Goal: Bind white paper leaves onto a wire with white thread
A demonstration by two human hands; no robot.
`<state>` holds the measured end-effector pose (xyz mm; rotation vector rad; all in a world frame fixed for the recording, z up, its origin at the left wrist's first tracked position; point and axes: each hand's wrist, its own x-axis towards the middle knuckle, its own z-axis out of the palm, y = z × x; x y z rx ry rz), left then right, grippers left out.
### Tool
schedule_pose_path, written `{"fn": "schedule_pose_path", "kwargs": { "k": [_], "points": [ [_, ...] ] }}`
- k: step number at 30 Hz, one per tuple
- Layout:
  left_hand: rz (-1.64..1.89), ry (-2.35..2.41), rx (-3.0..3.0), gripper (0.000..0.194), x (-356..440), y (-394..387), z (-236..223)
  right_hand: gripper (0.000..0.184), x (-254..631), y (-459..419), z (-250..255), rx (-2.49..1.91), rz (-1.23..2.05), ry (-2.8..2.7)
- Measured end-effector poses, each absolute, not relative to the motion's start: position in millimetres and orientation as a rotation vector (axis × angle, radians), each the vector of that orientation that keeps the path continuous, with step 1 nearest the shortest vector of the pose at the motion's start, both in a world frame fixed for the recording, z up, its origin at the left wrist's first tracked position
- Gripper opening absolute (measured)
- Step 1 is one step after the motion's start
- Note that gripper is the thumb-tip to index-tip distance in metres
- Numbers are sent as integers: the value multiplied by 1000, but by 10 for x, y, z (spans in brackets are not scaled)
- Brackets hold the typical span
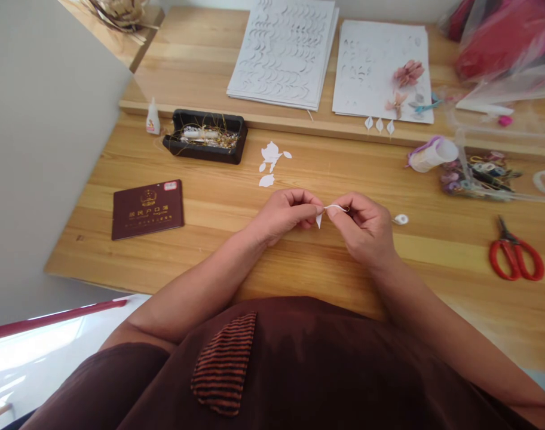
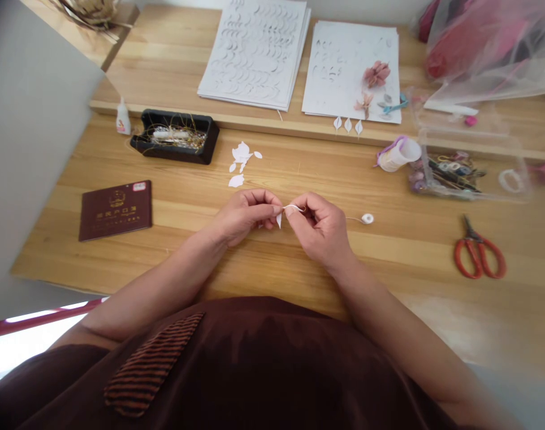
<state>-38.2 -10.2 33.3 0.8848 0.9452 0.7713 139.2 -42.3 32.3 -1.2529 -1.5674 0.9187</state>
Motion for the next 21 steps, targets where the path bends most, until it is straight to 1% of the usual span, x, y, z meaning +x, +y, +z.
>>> {"fn": "schedule_pose_path", "kwargs": {
  "k": [9,14,17,21],
  "points": [
    [794,952,893,10,-377,-96,333,18,1399,-417,332,-1247,959,-1560],
    [816,972,876,12,-381,-82,334,9,1396,-374,336,-1161,1133,-1462],
    [830,985,873,14,-381,-82,332,10,1404,-338,295,-1168,1243,-1348],
    [902,948,890,17,-370,-87,321,15,1408,-316,226,-1209,1362,-1208]
  ]
}}
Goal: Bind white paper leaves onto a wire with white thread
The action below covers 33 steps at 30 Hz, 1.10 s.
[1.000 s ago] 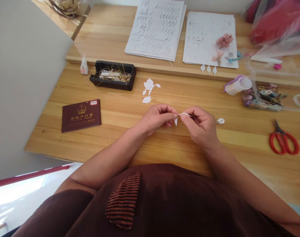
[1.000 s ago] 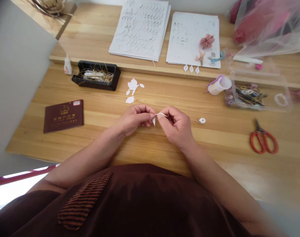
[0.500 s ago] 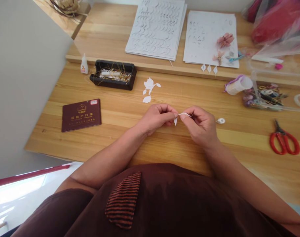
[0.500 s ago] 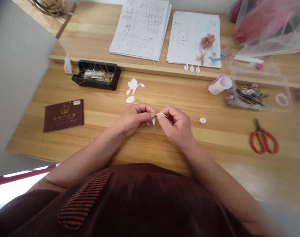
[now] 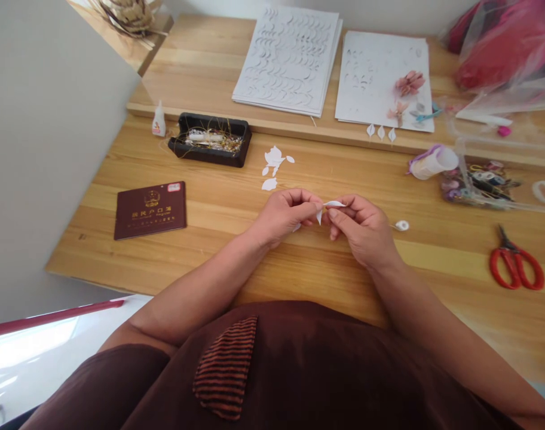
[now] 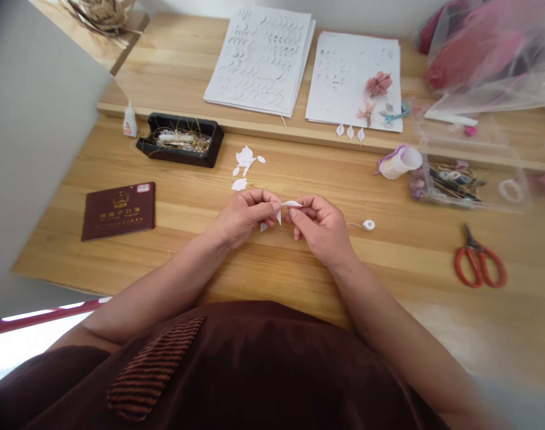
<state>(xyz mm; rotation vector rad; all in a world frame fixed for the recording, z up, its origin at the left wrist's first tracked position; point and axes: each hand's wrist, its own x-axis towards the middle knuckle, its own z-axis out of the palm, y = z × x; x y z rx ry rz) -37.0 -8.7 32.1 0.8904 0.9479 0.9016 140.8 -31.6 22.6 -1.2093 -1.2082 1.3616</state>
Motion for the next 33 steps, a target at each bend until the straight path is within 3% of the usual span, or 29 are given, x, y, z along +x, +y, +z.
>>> {"fn": "schedule_pose_path", "kwargs": {
  "k": [7,14,18,25,29,33],
  "points": [
    [1022,1020,971,16,-361,-79,282,9,1341,-416,218,-1274,1239,-1426],
    [981,1146,1188,8,-390,-62,315,10,1364,-492,331,-1246,504,-1917],
    [891,1142,1333,5,-398,-73,313,13,1403,-462,414,-1142,296,-2031],
    [759,977,1396,7,-423,-118,308,7,1526,-383,457,-1257,501,-1886],
    [712,879,1348,9,-434,-132,331,3,1588,-328,453,-1303,797,-1747],
    [689,802,1257,12,-445,-120,349,12,1610,-247,421,-1314,1167,-1526]
  ]
}}
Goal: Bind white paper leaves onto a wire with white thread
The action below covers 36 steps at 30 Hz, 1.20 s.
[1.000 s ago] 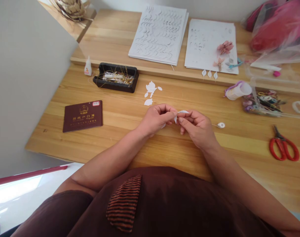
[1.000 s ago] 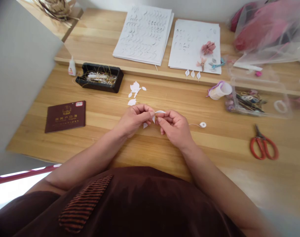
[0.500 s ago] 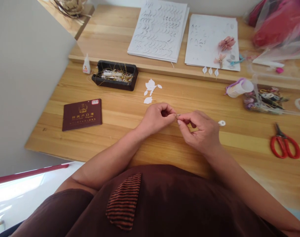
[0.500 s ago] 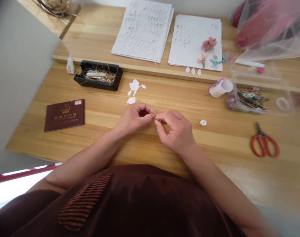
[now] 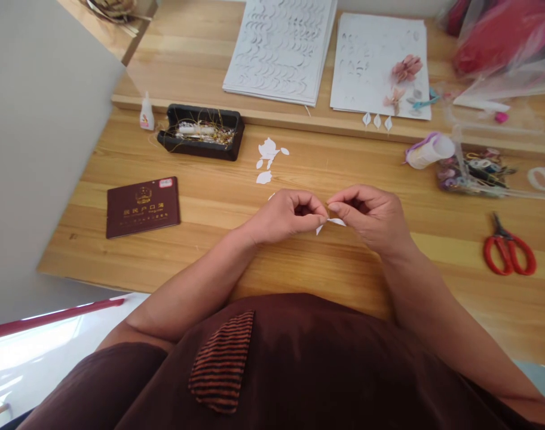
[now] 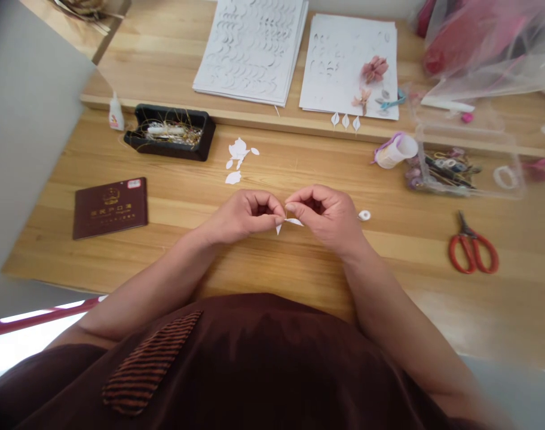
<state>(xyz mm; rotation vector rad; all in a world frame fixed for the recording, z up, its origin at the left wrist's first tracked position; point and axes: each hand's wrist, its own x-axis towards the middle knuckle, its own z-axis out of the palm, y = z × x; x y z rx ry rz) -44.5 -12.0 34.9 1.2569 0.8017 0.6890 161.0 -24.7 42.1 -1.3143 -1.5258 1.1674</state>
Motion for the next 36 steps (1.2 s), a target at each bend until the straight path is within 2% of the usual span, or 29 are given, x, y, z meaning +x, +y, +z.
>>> {"fn": "schedule_pose_path", "kwargs": {
  "k": [3,6,12,19,25,28,31,36],
  "points": [
    [705,780,1181,16,-446,-99,358,25,1610,-195,369,-1312,1393,-1338],
    [758,779,1109,20,-435,-80,347,27,1586,-203,312,-1329,1404,-1343],
    [917,946,1015,17,-401,-54,273,10,1472,-377,304,-1302,974,-1786],
    [957,1095,1197,9,-402,-40,275,9,1410,-472,433,-1228,553,-2013],
    [804,1068,1332,7,-415,-72,320,12,1492,-454,511,-1228,307,-2001],
    [720,962,1303,8,-432,-84,328,9,1560,-398,515,-1230,382,-1939],
    [662,851,1265,10,-456,-88,337,4,1629,-319,487,-1305,630,-1815],
    [649,783,1167,15,-472,-81,364,15,1668,-206,385,-1315,1034,-1607]
  ]
}}
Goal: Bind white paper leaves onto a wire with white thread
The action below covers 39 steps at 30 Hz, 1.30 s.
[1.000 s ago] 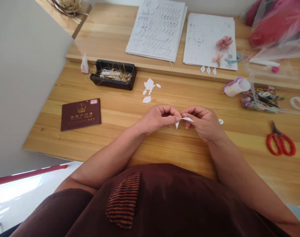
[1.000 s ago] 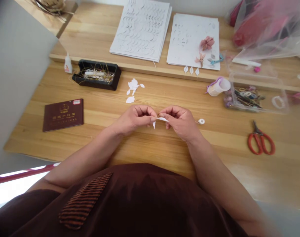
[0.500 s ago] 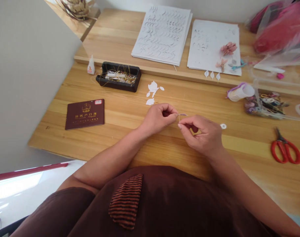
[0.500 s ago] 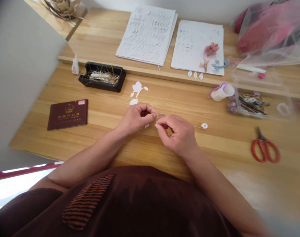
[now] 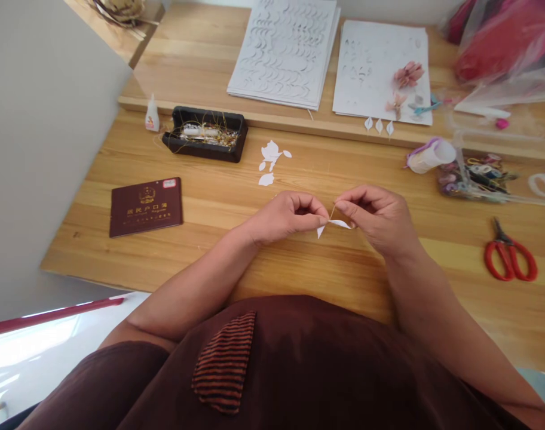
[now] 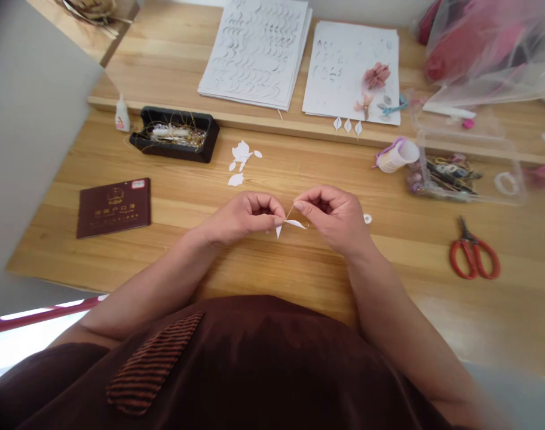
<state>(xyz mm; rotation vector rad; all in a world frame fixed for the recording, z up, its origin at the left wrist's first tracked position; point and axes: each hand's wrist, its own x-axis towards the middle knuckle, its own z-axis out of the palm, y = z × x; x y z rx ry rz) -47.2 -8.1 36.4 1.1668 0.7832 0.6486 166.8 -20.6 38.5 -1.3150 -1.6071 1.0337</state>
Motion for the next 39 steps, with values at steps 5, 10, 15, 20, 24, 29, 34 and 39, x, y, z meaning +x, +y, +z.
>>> {"fn": "schedule_pose_path", "kwargs": {
  "k": [5,10,15,20,24,29,34,39],
  "points": [
    [788,850,1026,19,-445,-56,328,14,1567,-274,322,-1366,975,-1652],
    [893,968,982,18,-420,-35,268,9,1456,-417,310,-1296,714,-1936],
    [926,1069,1175,10,-409,-36,291,10,1439,-450,343,-1184,407,-2122],
    [878,1077,1408,5,-407,-63,259,13,1454,-448,440,-1093,285,-2170],
    [818,965,1534,7,-417,-99,231,12,1520,-421,507,-1171,350,-2081],
    [743,757,1472,8,-433,-133,315,5,1659,-284,467,-1315,762,-1767],
    [805,706,1272,18,-446,-108,381,16,1664,-177,342,-1305,1173,-1526],
    [917,842,1168,26,-433,-45,307,14,1555,-277,281,-1322,1108,-1684]
  ]
}}
